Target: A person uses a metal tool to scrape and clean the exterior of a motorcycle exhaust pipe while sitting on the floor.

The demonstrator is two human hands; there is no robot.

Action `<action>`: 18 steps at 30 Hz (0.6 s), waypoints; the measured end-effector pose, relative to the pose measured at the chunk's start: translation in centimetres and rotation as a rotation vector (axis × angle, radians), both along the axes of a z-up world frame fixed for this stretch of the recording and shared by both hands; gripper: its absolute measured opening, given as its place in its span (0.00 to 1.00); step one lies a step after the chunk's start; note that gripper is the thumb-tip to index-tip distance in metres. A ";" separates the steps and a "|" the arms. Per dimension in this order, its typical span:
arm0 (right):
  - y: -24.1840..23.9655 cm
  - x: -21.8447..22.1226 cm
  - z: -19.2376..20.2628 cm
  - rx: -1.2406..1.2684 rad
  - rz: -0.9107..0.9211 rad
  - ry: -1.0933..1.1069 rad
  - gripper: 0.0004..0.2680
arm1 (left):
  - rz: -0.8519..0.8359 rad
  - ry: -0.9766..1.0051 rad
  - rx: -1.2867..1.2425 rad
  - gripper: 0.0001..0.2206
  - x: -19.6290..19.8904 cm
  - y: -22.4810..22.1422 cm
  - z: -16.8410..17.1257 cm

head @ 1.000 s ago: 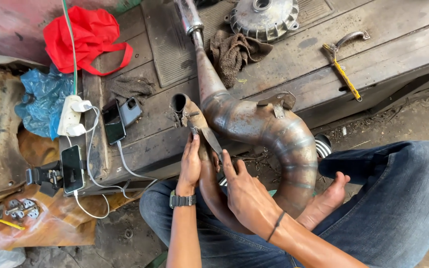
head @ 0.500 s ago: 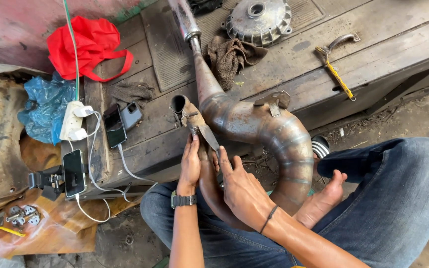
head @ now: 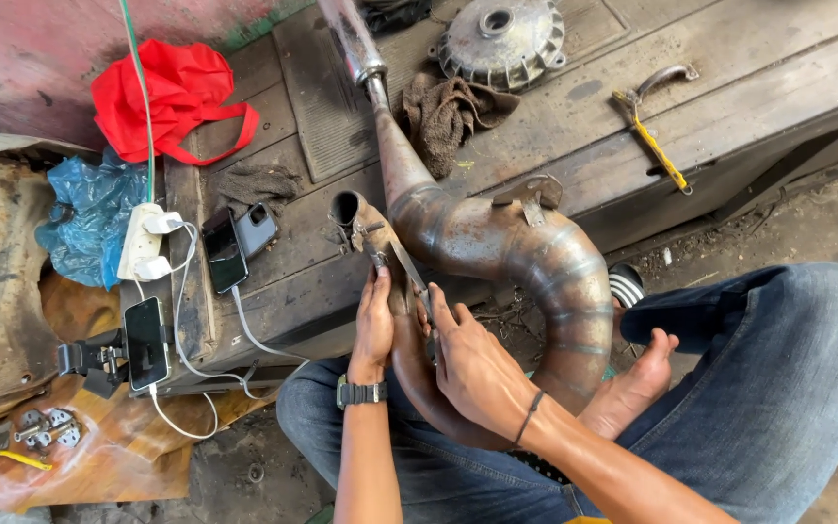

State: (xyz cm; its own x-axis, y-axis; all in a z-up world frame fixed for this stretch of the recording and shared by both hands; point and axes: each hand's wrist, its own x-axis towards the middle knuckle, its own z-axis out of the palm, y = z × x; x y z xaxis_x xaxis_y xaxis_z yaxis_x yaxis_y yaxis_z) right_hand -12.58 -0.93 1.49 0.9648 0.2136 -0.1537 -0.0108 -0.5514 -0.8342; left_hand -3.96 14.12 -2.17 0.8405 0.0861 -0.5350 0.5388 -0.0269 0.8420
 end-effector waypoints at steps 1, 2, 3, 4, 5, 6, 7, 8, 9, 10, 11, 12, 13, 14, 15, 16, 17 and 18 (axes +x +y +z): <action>0.0 -0.7 0.3 0.004 -0.005 0.006 0.26 | -0.005 0.006 0.004 0.34 -0.3 0.4 -0.8; -0.2 -0.9 0.7 0.017 0.005 0.019 0.25 | -0.040 -0.023 0.045 0.34 -0.1 0.7 -1.4; -0.4 -1.0 1.1 0.029 0.015 0.032 0.25 | -0.075 -0.051 0.086 0.34 0.1 1.0 -2.1; -0.4 -0.8 1.0 0.025 0.021 0.031 0.25 | -0.069 -0.052 0.081 0.34 0.1 0.9 -1.9; -0.5 -0.5 0.8 0.017 0.017 0.023 0.26 | -0.061 -0.047 0.071 0.34 0.1 0.8 -1.7; -0.4 -0.4 0.6 0.015 0.004 0.019 0.27 | -0.061 -0.038 0.066 0.34 0.1 0.8 -1.6; -0.5 -0.4 0.9 0.017 0.002 0.022 0.27 | -0.063 -0.034 0.067 0.34 0.1 0.7 -1.6; -0.6 -0.4 1.3 0.033 0.016 0.007 0.26 | -0.063 -0.028 0.090 0.35 0.1 0.8 -1.6; -0.7 -0.4 1.7 0.049 0.029 -0.009 0.25 | -0.062 -0.022 0.112 0.36 0.0 0.9 -1.4; -0.7 -0.3 1.4 0.044 0.031 -0.021 0.25 | -0.060 -0.034 0.107 0.36 0.2 0.6 -1.0; -0.8 -0.3 1.1 0.038 0.027 -0.019 0.26 | -0.054 -0.026 0.039 0.32 0.3 0.4 -0.5; -0.8 -0.7 0.8 0.033 0.028 -0.005 0.26 | -0.043 -0.006 -0.030 0.29 -0.2 0.3 -0.2; -0.8 -0.2 0.8 0.026 0.034 -0.003 0.26 | -0.037 -0.005 -0.036 0.29 -0.5 -0.1 -0.2; -0.8 0.3 0.7 -0.012 0.012 0.058 0.25 | -0.043 -0.075 -0.060 0.31 -0.7 -0.4 -0.2; -0.7 0.8 0.7 -0.051 -0.012 0.119 0.23 | -0.048 -0.146 -0.085 0.34 -1.0 -0.6 -0.2; -1.4 0.9 1.3 -0.062 -0.008 0.110 0.23 | -0.042 -0.155 -0.095 0.34 -0.7 -0.5 -1.2; -2.0 1.0 2.0 -0.089 -0.008 0.083 0.23 | -0.038 -0.172 -0.229 0.33 -0.4 -0.2 -2.2; -2.8 1.2 2.6 -0.124 -0.001 0.056 0.23 | -0.027 -0.190 -0.369 0.33 -0.2 -0.2 -3.3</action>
